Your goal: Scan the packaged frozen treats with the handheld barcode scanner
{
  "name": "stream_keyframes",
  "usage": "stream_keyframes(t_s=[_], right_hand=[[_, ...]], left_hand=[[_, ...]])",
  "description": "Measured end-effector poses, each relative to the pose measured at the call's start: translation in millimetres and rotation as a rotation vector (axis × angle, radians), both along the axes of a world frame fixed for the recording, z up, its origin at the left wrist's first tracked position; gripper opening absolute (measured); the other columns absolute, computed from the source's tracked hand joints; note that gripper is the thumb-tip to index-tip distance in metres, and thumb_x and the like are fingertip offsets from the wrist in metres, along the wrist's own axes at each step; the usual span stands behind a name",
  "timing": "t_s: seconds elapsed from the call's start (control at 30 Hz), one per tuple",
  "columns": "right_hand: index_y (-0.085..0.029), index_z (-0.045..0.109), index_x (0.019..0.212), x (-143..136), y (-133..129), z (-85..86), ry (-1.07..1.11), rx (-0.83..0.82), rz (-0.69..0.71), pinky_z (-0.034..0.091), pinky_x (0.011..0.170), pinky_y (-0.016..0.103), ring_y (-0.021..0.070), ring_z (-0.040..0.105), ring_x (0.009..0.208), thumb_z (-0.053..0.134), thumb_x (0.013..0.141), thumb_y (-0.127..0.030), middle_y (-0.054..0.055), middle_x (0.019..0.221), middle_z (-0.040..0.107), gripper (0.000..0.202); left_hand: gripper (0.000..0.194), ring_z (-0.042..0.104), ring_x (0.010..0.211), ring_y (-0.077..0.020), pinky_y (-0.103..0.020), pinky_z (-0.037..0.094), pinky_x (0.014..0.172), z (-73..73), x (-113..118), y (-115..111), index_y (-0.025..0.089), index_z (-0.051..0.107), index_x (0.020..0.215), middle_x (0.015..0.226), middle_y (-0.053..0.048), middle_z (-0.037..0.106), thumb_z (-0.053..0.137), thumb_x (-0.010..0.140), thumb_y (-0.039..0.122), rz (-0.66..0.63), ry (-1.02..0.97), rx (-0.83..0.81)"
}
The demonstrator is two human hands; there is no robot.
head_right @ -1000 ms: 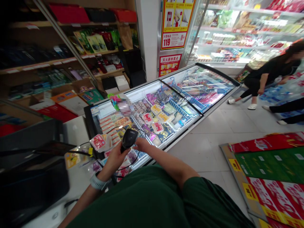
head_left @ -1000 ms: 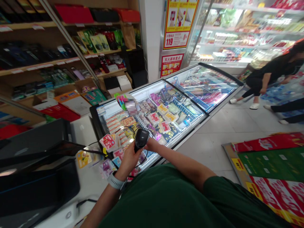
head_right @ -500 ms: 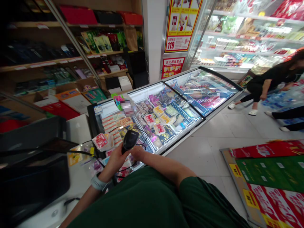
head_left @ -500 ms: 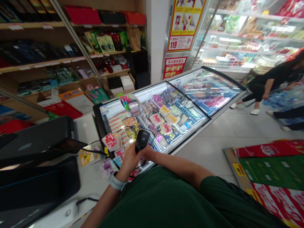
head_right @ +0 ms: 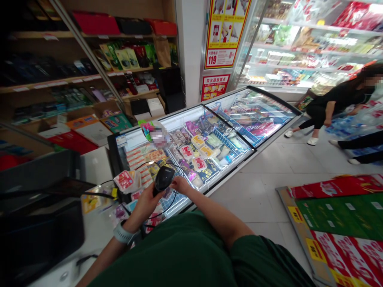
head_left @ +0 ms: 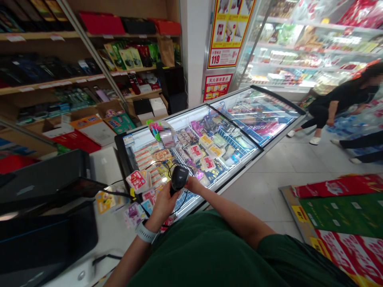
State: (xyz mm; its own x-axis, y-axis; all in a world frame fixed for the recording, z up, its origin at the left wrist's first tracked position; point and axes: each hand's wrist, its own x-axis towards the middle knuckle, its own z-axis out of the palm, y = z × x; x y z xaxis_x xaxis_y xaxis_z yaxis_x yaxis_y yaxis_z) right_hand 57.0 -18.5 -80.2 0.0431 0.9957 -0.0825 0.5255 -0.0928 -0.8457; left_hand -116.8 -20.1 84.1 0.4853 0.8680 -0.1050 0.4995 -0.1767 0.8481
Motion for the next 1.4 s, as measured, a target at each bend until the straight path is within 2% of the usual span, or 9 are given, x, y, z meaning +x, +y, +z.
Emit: stream_keyframes(t_s=[0.17,0.27,0.37,0.63,0.97,1.4], right_hand=[[-0.02,0.06,0.079,32.0,-6.7,12.3,0.488,-0.208,-0.26,0.052,0.053,0.029,0.0145,0.06,0.051,0.07,0.069,-0.025,-0.005,0.058,0.057,0.015],[-0.02,0.058,0.083,45.6,-10.2,18.6,0.679,-0.186,-0.393,0.055,0.055,0.03,0.014,0.062,0.053,0.073,0.066,-0.028,-0.005,0.063,0.059,0.024],[-0.019,0.056,0.084,55.9,-10.8,23.7,0.759,-0.117,-0.448,0.057,0.06,0.03,0.0141,0.066,0.059,0.074,0.065,-0.032,-0.003,0.07,0.063,0.029],[-0.019,0.052,0.086,66.3,-5.6,36.2,0.819,-0.01,-0.552,0.057,0.072,0.036,0.0164,0.068,0.067,0.077,0.058,-0.041,-0.002,0.076,0.065,0.044],[-0.021,0.05,0.083,69.4,0.2,46.3,0.776,0.055,-0.554,0.057,0.074,0.037,0.0171,0.068,0.072,0.075,0.061,-0.043,-0.001,0.079,0.063,0.039],[-0.02,0.053,0.088,66.7,5.1,41.2,0.756,0.099,-0.536,0.057,0.074,0.035,0.0157,0.066,0.07,0.072,0.063,-0.041,-0.001,0.079,0.064,0.037]], left_hand=[[0.039,0.065,0.096,-0.0273,-0.04,0.05,0.087,1.5,2.2,-0.9,0.013,0.058,0.112,0.104,-0.011,0.069,0.056,0.077,0.031,0.001,0.018,0.005],[0.041,0.064,0.099,-0.0274,-0.041,0.049,0.089,0.2,3.6,-1.8,0.013,0.057,0.114,0.108,-0.012,0.068,0.056,0.077,0.029,0.0,0.021,0.008],[0.042,0.063,0.102,-0.0273,-0.041,0.048,0.091,-2.5,4.2,-2.4,0.013,0.057,0.115,0.109,-0.012,0.067,0.055,0.077,0.029,-0.012,0.016,0.004],[0.04,0.063,0.1,-0.0251,-0.039,0.048,0.09,-7.6,5.1,-2.7,0.014,0.057,0.116,0.109,-0.01,0.068,0.056,0.078,0.027,-0.037,0.009,0.014],[0.041,0.063,0.103,-0.0264,-0.042,0.047,0.093,-6.1,7.3,-2.2,0.015,0.056,0.118,0.112,-0.012,0.067,0.057,0.078,0.027,-0.043,0.009,0.002],[0.042,0.062,0.105,-0.0264,-0.043,0.046,0.094,-10.8,8.4,-0.8,0.014,0.055,0.119,0.114,-0.013,0.066,0.056,0.08,0.027,-0.049,0.029,0.025]])
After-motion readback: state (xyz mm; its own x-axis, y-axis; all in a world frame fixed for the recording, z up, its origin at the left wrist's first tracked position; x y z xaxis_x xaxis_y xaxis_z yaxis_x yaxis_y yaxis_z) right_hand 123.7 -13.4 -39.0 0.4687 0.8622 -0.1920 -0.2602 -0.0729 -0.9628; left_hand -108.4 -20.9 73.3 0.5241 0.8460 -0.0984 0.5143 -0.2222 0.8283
